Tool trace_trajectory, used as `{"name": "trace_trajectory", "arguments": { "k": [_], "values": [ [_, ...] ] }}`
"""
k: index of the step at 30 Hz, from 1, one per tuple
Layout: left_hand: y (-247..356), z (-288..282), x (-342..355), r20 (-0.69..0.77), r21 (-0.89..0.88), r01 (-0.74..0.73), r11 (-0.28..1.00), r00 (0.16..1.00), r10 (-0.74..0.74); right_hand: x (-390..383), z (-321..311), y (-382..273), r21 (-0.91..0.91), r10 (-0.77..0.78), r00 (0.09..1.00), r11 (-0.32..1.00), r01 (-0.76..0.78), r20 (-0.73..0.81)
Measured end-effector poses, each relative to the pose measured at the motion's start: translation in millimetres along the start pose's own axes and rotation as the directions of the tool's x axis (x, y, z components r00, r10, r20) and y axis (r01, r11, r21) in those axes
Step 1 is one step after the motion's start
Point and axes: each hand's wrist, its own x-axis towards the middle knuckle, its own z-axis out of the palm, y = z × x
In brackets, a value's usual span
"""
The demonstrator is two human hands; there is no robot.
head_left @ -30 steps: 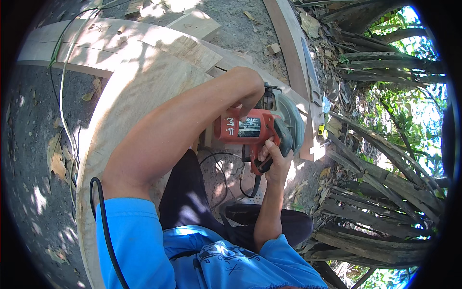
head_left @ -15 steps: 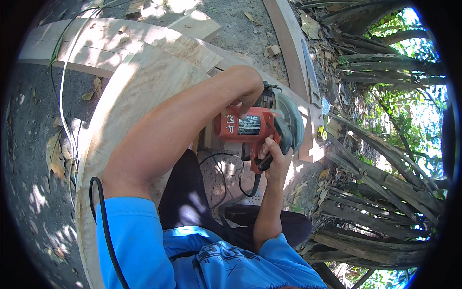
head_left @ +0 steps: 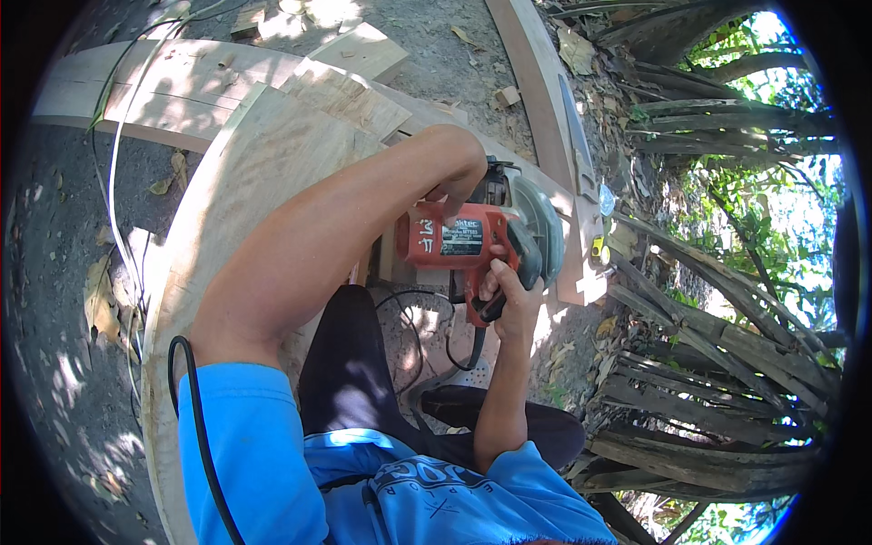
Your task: Cutting and chiseling wood pieces in an outdoor workshop.
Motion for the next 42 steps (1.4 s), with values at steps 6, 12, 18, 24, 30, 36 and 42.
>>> {"name": "trace_trajectory", "arguments": {
  "k": [6,12,18,24,30,36,42],
  "values": [
    [13.4,11.3,8.0,0.147,0.099,-0.061,0.993,0.988,0.046,-27.7,-7.1,7.6,-0.044,0.003,1.0,0.999,-0.003,-0.017],
    [37.1,29.4,13.3,0.289,0.21,-0.192,0.959,0.949,0.127,-62.8,-17.3,11.7,-0.087,0.014,0.998,0.996,-0.019,-0.066],
    [47.4,41.1,5.5,0.298,0.188,-0.188,0.964,0.946,0.127,-84.2,-23.1,11.0,-0.164,0.032,0.993,0.985,-0.05,-0.11],
    [-13.1,9.2,19.0,-0.11,0.017,0.086,0.996,0.99,-0.084,-122.0,-51.2,-2.6,-0.034,0.032,0.977,0.999,-0.04,-0.209],
    [-26.2,11.9,18.3,-0.29,0.024,0.127,0.992,0.95,-0.115,-152.5,-135.8,-58.1,-0.098,-0.055,0.959,0.995,0.028,-0.278],
    [-32.8,16.8,23.6,-0.456,0.108,0.19,0.976,0.882,-0.121,-169.9,-233.1,-78.0,-0.164,0.042,0.907,0.979,-0.121,-0.42],
    [-16.0,8.8,22.8,-0.422,0.05,0.12,0.992,0.902,-0.088,-172.3,-239.1,-56.7,-0.18,0.009,0.885,0.978,-0.104,-0.466]
  ]
}}
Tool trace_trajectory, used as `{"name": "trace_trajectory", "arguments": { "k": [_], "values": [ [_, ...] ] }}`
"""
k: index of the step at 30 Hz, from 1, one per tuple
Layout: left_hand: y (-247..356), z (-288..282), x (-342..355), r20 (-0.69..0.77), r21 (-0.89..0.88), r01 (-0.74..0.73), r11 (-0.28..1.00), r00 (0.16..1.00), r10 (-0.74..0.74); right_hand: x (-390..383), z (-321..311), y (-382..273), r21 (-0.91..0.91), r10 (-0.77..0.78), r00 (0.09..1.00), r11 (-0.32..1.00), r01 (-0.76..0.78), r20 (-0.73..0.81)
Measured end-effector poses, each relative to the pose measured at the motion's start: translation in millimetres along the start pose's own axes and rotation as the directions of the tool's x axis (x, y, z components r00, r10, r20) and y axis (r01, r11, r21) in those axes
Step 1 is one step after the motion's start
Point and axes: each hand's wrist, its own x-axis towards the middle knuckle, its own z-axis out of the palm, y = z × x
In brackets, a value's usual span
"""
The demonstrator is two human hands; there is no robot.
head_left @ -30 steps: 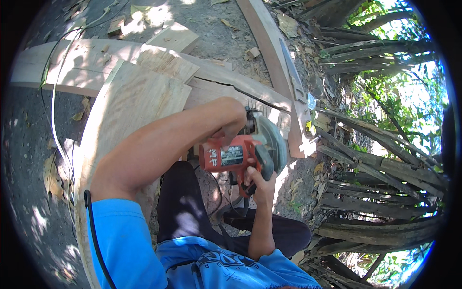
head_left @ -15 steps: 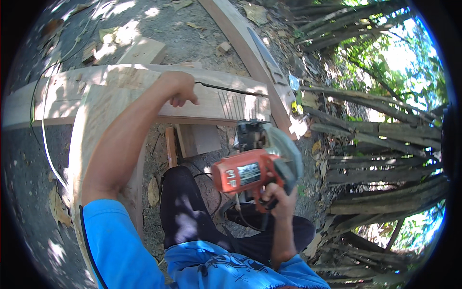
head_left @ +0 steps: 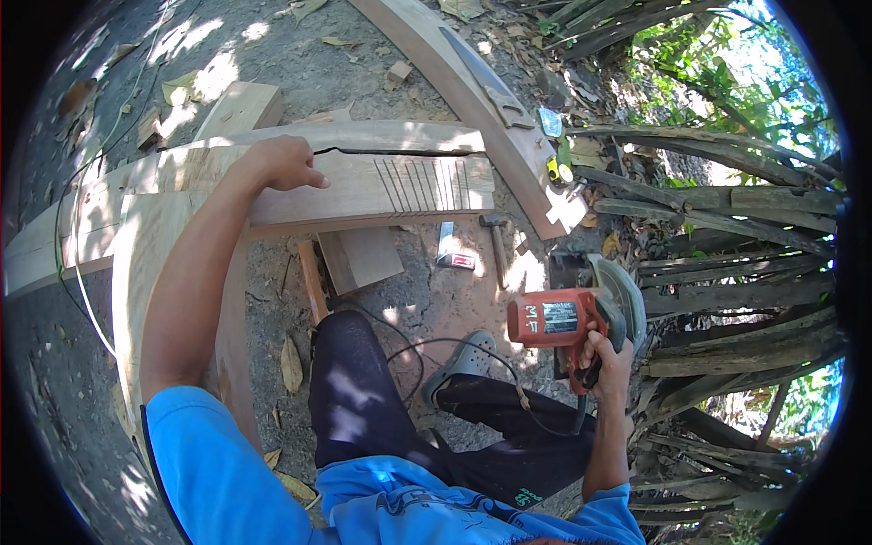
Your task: Cutting and chiseling wood pieces in an outdoor workshop.
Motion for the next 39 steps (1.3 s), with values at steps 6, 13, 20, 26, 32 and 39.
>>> {"name": "trace_trajectory", "arguments": {
  "k": [6,13,20,26,32,39],
  "values": [
    [4.9,15.9,-4.5,0.104,0.005,-0.225,0.974,0.969,0.223,-7.9,87.5,-1.0,0.125,-0.055,0.988,0.991,0.037,0.144],
    [34.2,3.4,-28.5,0.298,-0.015,-0.282,0.959,0.914,0.273,-14.2,182.8,10.9,0.156,-0.024,0.953,0.987,-0.024,0.301],
    [56.2,26.0,-34.2,0.469,0.012,-0.339,0.941,0.833,0.295,-11.4,222.1,25.4,0.195,-0.088,0.938,0.981,0.023,0.334],
    [64.7,23.8,-28.8,0.604,-0.011,-0.333,0.943,0.749,0.272,-9.5,227.5,32.9,0.184,-0.098,0.936,0.982,0.036,0.338],
    [63.7,20.2,-31.3,0.614,0.0,-0.34,0.94,0.742,0.268,-10.4,229.4,33.5,0.173,-0.095,0.928,0.984,0.033,0.36],
    [63.0,18.6,-29.7,0.616,0.027,-0.354,0.935,0.742,0.263,-8.7,233.0,32.4,0.226,-0.096,0.928,0.974,0.013,0.36]
  ]
}}
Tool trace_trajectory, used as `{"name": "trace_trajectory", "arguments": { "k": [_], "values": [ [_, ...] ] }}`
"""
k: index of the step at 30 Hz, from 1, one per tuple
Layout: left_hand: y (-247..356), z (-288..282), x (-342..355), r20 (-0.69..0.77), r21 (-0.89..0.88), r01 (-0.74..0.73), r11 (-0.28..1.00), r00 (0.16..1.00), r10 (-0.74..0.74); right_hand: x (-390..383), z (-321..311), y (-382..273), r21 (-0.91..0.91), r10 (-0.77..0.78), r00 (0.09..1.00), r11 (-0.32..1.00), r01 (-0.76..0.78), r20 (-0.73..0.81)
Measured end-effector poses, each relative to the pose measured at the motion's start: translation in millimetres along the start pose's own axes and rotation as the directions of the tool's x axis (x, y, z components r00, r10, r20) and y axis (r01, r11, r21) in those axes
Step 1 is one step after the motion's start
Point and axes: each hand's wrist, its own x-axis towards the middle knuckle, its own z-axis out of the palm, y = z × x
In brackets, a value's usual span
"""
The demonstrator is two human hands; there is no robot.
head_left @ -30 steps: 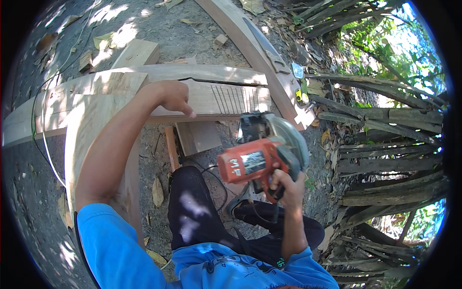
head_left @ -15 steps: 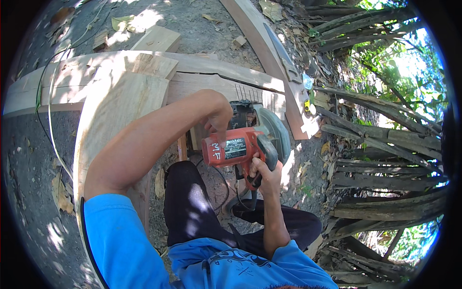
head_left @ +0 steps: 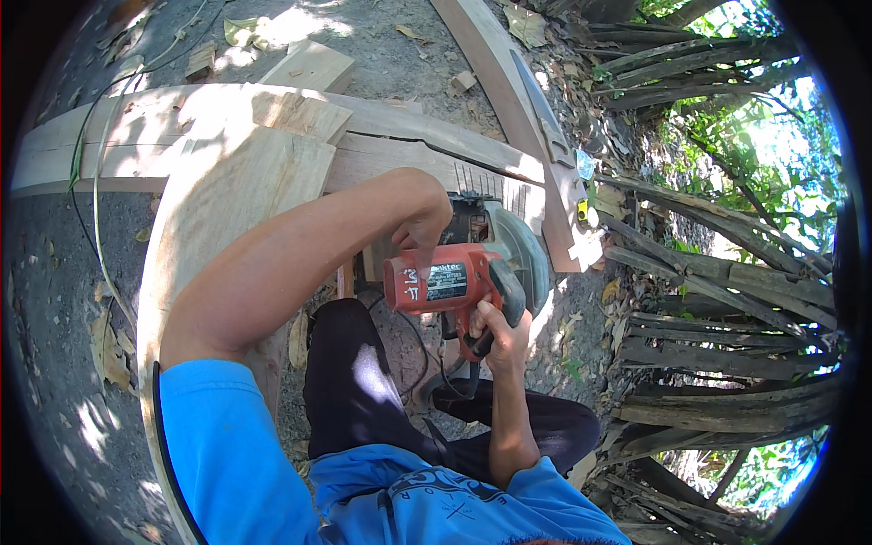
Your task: Cutting and chiseling wood pieces in an outdoor workshop.
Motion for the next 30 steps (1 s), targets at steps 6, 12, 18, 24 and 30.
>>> {"name": "trace_trajectory", "arguments": {
  "k": [6,12,18,24,30],
  "values": [
    [-2.1,0.9,2.7,-0.012,-0.003,0.013,1.0,1.0,-0.013,3.0,3.4,-0.5,0.017,-0.001,1.0,1.0,0.001,-0.002],
    [-5.6,-1.9,0.7,-0.04,-0.026,0.021,0.999,0.999,-0.022,13.7,-1.5,2.3,-0.044,-0.016,0.999,0.999,0.017,0.033],
    [-15.2,-6.7,-4.6,-0.07,-0.066,0.026,0.997,0.997,-0.031,27.1,2.6,-0.6,-0.023,-0.037,0.999,0.999,0.038,0.024],
    [-25.7,-11.5,-9.6,-0.114,-0.112,0.038,0.993,0.992,-0.05,40.0,8.9,-5.7,-0.03,-0.034,0.999,0.999,0.034,0.008],
    [-31.1,-13.2,-15.3,-0.191,-0.148,0.064,0.987,0.977,-0.092,54.0,12.9,-7.9,0.011,-0.032,0.999,0.999,0.032,0.036]
  ]
}}
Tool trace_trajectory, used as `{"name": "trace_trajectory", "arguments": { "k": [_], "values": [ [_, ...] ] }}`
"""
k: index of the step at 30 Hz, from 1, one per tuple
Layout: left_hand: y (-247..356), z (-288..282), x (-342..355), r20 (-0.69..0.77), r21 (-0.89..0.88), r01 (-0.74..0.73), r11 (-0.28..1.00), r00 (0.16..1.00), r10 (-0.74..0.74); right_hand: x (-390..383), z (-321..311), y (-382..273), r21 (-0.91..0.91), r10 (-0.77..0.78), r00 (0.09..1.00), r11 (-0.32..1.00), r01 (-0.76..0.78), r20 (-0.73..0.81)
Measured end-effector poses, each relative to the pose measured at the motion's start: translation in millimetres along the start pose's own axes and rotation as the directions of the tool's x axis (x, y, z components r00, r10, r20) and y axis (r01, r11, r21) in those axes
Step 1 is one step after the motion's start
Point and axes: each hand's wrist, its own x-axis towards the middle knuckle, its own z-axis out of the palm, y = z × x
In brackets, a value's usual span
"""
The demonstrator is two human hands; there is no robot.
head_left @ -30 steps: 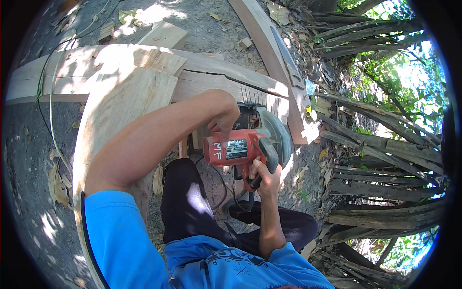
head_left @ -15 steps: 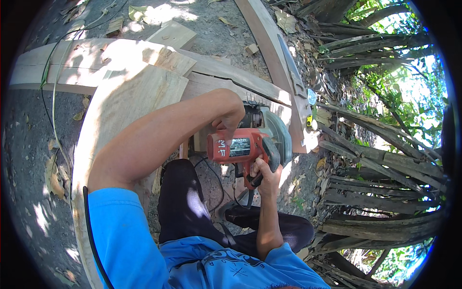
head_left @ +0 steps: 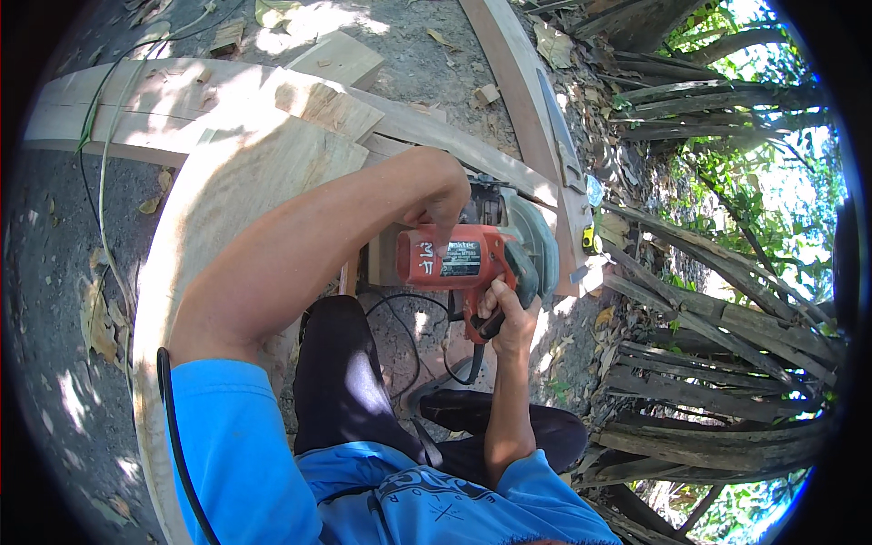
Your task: Cutting and chiseling wood pieces in an outdoor workshop.
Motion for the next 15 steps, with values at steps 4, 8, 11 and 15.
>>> {"name": "trace_trajectory", "arguments": {
  "k": [4,8,11,15],
  "values": [
    [-3.3,-2.9,0.1,-0.02,-0.031,0.014,0.999,1.0,-0.014,5.7,4.3,-4.3,0.011,0.006,1.0,1.0,-0.006,-0.009],
    [-10.9,-1.4,4.0,-0.031,-0.053,-0.007,0.999,1.0,0.005,10.5,4.8,-3.2,0.012,0.014,1.0,1.0,-0.013,-0.013],
    [-10.9,-2.3,3.5,-0.035,-0.078,-0.008,0.997,0.999,0.006,13.3,6.2,-4.8,0.021,0.005,1.0,1.0,-0.004,-0.004],
    [-14.6,-2.9,1.6,-0.096,-0.101,-0.002,0.995,0.995,-0.008,18.3,9.8,-7.2,0.014,-0.004,1.0,1.0,0.004,0.003]
  ]
}}
